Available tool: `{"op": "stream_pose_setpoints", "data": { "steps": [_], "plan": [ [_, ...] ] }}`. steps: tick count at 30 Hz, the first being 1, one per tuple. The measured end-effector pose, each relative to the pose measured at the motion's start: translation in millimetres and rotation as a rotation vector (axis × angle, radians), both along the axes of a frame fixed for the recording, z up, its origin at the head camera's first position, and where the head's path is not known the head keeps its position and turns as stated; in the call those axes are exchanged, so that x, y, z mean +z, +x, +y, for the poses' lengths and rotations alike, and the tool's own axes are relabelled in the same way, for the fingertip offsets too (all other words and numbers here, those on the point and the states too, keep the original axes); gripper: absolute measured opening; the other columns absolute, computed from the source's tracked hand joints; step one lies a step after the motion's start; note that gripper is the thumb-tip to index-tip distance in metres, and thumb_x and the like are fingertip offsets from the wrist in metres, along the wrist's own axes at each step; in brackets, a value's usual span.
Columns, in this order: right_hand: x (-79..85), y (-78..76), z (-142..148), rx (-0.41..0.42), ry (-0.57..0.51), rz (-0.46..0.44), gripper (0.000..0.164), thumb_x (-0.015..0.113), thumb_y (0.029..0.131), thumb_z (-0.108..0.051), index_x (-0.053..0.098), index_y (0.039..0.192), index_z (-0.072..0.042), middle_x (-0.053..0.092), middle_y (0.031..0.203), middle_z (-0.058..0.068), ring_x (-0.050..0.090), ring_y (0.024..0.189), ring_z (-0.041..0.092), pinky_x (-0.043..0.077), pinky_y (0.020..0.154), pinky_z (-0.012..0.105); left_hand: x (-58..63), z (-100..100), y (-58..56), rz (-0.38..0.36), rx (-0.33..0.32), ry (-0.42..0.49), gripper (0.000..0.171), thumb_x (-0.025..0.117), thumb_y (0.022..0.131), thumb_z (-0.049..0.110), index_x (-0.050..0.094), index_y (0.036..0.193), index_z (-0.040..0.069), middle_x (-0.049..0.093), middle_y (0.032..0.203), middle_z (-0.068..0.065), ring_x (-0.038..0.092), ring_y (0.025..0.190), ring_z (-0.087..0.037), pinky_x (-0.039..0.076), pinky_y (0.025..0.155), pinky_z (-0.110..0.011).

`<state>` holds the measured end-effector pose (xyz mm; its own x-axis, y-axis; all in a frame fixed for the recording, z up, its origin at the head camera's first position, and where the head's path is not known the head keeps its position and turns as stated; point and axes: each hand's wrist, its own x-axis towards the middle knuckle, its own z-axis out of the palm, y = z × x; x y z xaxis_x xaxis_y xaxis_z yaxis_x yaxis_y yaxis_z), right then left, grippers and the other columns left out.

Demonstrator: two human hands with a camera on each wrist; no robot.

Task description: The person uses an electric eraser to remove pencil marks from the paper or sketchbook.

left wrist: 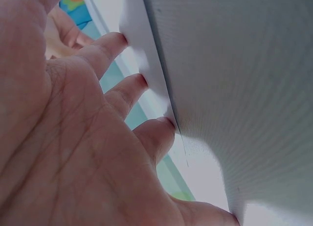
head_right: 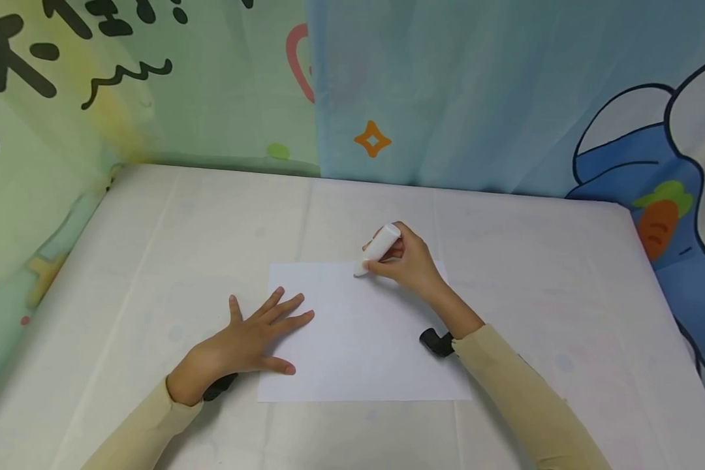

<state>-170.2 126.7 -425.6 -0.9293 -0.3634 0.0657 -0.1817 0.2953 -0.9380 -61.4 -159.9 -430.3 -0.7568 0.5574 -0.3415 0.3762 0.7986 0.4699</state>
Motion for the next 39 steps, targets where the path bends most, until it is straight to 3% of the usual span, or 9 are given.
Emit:
{"op": "stream_pose_setpoints", "data": {
  "steps": [10,20,39],
  "plan": [
    [-2.3,-0.7,0.3,-0.026,-0.013,0.005,0.048,0.076,0.076,0.011,0.048,0.114,0.013,0.064,0.110,0.033,0.065,0.085,0.001,0.054,0.075,0.017,-0.8,0.6,1.4,-0.001,-0.005,-0.004,0.083,0.073,0.082,0.047,0.034,0.153,0.027,0.015,0.164,0.001,0.002,0.151,-0.028,-0.005,0.096,-0.083],
    [-1.6,-2.4,0.3,-0.042,-0.017,0.012,0.047,0.076,0.075,0.012,0.049,0.113,0.012,0.068,0.106,0.024,0.066,0.084,0.002,0.054,0.075,0.018,-2.1,0.7,1.5,0.011,-0.005,0.004,0.083,0.074,0.082,0.047,0.035,0.152,0.026,0.017,0.164,0.001,0.003,0.151,-0.029,-0.004,0.096,-0.084],
    [-2.1,-3.8,-1.7,-0.036,-0.006,0.024,0.046,0.076,0.075,0.012,0.050,0.112,0.012,0.065,0.108,0.032,0.065,0.083,0.001,0.054,0.074,0.017,0.1,0.3,-0.1,0.011,-0.005,-0.015,0.083,0.073,0.082,0.047,0.034,0.153,0.026,0.016,0.164,0.000,0.003,0.151,-0.029,-0.003,0.096,-0.084]
  ]
}}
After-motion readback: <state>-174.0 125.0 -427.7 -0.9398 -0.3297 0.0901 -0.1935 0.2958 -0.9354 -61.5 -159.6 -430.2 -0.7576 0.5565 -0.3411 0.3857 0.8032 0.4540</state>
